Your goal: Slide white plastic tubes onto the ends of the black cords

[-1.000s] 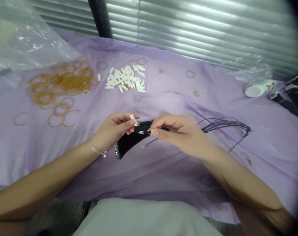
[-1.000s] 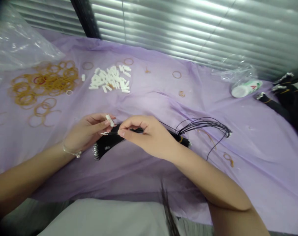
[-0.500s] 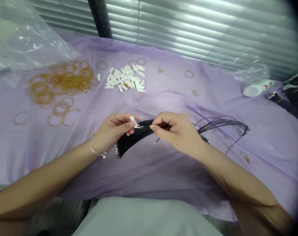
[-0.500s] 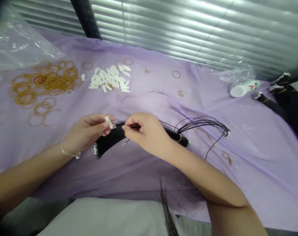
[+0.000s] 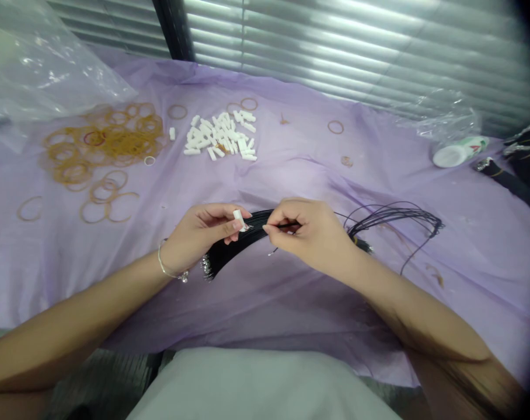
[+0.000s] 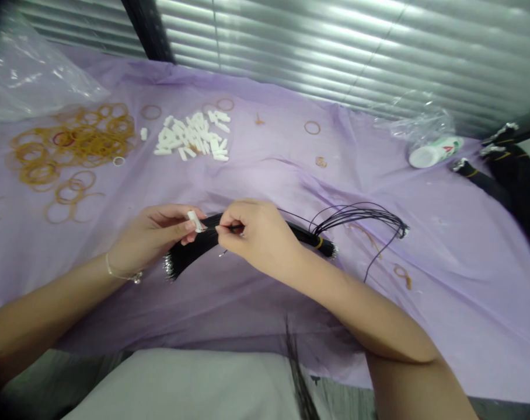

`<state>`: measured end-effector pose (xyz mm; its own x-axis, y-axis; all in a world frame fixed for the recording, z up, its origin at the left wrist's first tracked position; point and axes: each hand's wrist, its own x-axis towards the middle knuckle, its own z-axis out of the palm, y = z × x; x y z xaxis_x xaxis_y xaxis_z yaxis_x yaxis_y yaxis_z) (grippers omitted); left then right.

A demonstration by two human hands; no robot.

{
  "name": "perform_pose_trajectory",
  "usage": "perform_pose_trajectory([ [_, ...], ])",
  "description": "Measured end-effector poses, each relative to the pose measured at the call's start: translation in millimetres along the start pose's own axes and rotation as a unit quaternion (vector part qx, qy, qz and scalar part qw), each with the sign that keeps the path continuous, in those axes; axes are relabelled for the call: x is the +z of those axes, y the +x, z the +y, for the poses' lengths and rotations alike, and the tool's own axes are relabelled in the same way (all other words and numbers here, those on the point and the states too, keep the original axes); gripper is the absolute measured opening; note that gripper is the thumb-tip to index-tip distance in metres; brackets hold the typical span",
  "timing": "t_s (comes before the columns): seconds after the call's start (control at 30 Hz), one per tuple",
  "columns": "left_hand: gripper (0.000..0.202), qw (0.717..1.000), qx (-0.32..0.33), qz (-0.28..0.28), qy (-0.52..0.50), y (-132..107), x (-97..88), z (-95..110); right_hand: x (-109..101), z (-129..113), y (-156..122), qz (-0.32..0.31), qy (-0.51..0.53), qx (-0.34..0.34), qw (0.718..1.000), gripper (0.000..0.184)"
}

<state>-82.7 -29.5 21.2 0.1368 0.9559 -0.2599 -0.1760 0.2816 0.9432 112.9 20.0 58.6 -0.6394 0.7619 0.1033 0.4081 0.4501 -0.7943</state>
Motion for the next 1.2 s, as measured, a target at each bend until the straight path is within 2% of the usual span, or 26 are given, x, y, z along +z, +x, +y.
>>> perform_pose_trajectory([
  [0.2,0.014,1.000,-0.008,0.006,0.006,1,0.7,-1,5,-3,-4,0.022,-0.083,-0.055,0.995,0.010],
  [0.5,0.017,1.000,-0.009,-0.001,0.020,1,1.4,2,8,-6,-8,0.023,-0.120,-0.063,0.990,0.010],
  [0.77,0.016,0.999,-0.010,0.008,0.031,2,1.6,1,8,-6,-6,0.001,-0.067,-0.028,0.997,0.010],
  [1.2,0.014,0.999,-0.028,-0.020,-0.030,6,-3.5,-2,2,5,0,-0.025,0.034,0.024,0.999,0.008],
])
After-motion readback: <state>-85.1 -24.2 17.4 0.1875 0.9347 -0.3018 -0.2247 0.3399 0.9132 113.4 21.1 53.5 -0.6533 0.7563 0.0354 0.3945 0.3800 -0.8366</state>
